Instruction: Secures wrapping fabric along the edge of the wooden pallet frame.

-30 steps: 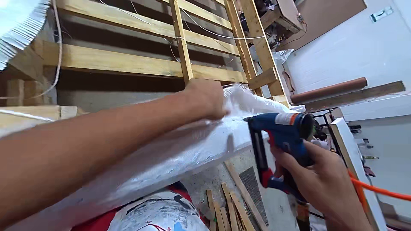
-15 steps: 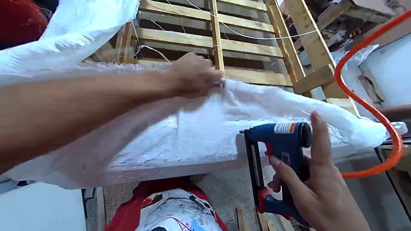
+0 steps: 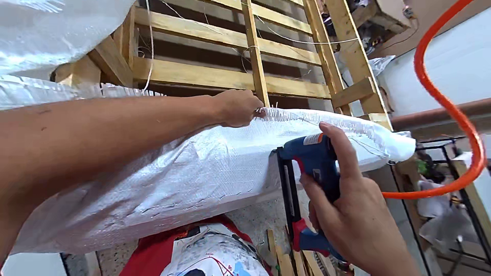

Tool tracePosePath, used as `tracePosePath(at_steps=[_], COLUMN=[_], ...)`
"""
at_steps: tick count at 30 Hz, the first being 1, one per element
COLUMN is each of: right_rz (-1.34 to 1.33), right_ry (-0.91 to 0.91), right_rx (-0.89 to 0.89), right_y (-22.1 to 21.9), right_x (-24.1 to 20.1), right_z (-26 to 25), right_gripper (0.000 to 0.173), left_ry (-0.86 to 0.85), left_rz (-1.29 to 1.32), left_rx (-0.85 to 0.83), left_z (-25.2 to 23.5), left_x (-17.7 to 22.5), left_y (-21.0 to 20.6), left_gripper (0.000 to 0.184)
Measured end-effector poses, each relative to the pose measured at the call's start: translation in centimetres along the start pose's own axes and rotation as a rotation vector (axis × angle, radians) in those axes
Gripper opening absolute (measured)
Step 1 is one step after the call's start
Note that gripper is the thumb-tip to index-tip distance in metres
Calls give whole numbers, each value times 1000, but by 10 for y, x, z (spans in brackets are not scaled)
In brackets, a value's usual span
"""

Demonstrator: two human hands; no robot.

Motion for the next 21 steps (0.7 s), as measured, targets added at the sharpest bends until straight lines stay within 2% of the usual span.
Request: tracePosePath(at_steps=[8,13,14,15,17,18,19,21], right_rz=[-11,3,-18,-60,-92,-79,-66,-96], right_ry=[13,-5,-22,-49,-60,-45,-50,-103], right_rx=[4,22,31,45,125,180,224,273], right_y=[-39,-52,-51,-49,-36,-27,-20,-11], right_x=[-75,-101,-102,-100,-97,-96,-93,-85], right_z=[-7,-2,0,5,19,28,41,75], right_gripper=[76,76,75,73,71,71,71,75], left_ry=[-65,-82,-67,-40,40,59,20,-240], left_rz=[68,91,122,155,332,428,442,263], left_rx=[-78,-81,-77,-72,-80,-115,-169,-186], left_z=[-2,-8,-8,-10,-5,14,52,155], left_x=[-1,-4,-4,-5,-12,-15,-15,-19], left_y=[-5,-5,-6,-4,14,38,67,113], left_gripper=[13,10,14,25,59,66,65,45])
Point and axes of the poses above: each hand's wrist, its own z-axis away from the middle knuckle, its own y-axis out of the back of the hand, x = y × z, the point moved 8 cm from there along -z, towards the middle knuckle, and after that the axes turned 10 degrees about y, right-handed, at the moved point
